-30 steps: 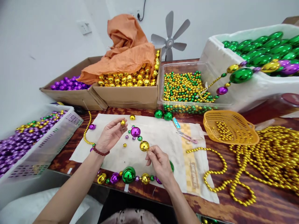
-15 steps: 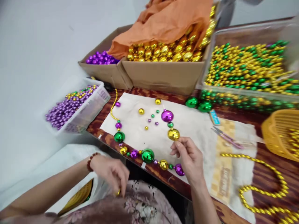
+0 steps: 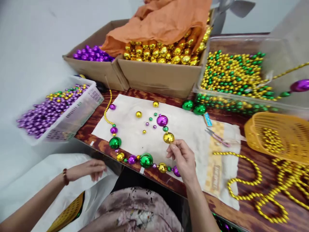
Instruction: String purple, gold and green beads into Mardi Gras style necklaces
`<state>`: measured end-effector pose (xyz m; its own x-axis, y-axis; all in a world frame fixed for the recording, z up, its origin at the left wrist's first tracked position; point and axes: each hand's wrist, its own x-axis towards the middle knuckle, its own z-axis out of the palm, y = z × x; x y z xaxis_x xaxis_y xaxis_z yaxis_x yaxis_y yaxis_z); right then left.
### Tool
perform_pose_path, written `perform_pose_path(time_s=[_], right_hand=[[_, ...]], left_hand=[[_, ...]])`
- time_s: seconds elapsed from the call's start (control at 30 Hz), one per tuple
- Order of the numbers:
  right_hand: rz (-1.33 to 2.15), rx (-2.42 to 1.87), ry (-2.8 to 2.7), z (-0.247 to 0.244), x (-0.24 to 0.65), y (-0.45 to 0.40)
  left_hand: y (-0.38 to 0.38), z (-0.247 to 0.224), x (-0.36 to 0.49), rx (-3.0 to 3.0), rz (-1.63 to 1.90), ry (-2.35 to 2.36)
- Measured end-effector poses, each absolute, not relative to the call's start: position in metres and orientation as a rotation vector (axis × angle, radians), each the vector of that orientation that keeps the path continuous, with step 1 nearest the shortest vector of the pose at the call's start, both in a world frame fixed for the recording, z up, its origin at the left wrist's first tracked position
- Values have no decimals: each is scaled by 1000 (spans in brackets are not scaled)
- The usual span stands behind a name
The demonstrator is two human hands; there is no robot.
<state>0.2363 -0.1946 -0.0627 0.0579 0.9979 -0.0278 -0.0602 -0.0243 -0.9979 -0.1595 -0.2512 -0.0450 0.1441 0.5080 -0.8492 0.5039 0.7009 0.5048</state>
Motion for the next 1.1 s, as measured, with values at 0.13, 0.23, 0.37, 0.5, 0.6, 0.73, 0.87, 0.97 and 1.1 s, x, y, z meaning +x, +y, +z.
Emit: perform_pose_path(time_s=[0.13,0.23,0.37,0.5,0.6,0.73,0.87,0.97,1.1], right_hand=[[1228,-1222,-1106,-65,234,-191],[1250,-1214,-1102,-66,234,-192],[1251,-1210,-1081,-66,237,-195],[1259,-1191,-1086,-69,242,-196],[1277,-1196,-1122,-72,243,-197],[1285,-1225,-1238,-74,243,-196],[1256,-1226,-1379,-71,240,-195],[1243,-1226,-1433,-69,238,-196],[1258,-1232,-1437,-67,238,-196]], left_hand=[[-210,-20,-86,1402,377,1366],[-161,-34,-42,1822,677,1411],[-117,-71,-14,2126,518,1310],[-102,-82,-9,2042,530,1300],[-98,-68,-8,1590,736,1265],[-94,-34,1,861,974,1002],[-95,-11,14,637,1090,820],[-97,-6,21,600,1114,779],[-97,-8,23,589,1122,770]])
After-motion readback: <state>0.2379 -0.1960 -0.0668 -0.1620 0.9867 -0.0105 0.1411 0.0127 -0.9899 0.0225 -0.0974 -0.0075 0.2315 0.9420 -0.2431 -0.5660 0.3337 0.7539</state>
